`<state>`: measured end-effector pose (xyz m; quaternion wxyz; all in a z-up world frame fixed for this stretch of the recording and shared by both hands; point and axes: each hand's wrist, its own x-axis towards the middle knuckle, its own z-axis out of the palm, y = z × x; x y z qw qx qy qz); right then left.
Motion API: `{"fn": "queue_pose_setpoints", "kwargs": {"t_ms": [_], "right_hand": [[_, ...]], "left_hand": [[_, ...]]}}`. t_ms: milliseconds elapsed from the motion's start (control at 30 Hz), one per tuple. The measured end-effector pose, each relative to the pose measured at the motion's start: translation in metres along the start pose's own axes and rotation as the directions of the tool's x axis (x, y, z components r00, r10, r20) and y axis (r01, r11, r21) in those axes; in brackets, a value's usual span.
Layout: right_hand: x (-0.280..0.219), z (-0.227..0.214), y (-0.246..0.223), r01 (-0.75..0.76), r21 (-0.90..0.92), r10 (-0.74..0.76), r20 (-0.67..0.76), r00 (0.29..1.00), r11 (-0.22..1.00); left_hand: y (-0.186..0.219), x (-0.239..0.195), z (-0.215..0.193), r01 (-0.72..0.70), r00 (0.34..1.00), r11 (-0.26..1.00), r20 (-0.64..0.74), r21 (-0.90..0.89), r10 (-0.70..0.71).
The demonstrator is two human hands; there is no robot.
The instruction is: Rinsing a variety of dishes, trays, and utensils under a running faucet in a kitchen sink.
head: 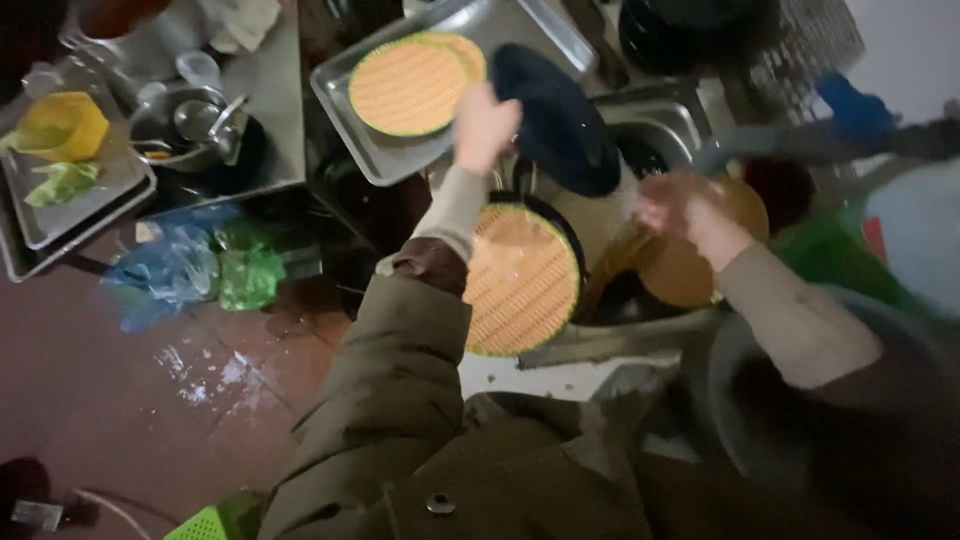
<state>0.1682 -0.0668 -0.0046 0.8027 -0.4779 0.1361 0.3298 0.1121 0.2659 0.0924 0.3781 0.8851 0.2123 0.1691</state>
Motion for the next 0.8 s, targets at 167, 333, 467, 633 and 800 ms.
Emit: {"fn": "queue_pose_setpoints", "kwargs": {"t_ms": [167, 333, 467, 633, 800], "right_hand": [[-0.057, 0.068, 0.036, -0.009, -0.705, -0.125, -0.139, 0.982, 0.709], [-0.039, 0.066, 0.083, -0.066, -0.72, 0.059, -0.034, 0.998, 0.691], [-0.025, 0.058, 0.105, 0.126, -0.908, -0.017, 0.13, 0.991, 0.401], [0.009, 0.043, 0.128, -0.014, -0.997, -0.061, -0.019, 0.998, 0.077], [-0.031, 0.036, 0.088, -0.056, -0.966, -0.148, -0.096, 0.984, 0.254]], "left_hand": [[-0.108, 0.036, -0.025, 0.357, 0.804, 0.639, -0.124, -0.682, -0.581], [-0.183, 0.056, -0.019, 0.264, 0.768, 0.353, -0.026, -0.898, -0.64], [-0.228, 0.055, -0.01, 0.292, 0.811, 0.28, 0.081, -0.915, -0.58], [-0.214, 0.036, -0.004, 0.381, 0.856, 0.392, 0.16, -0.837, -0.492], [-0.134, -0.03, -0.027, 0.378, 0.903, 0.49, 0.197, -0.785, -0.382]]}}
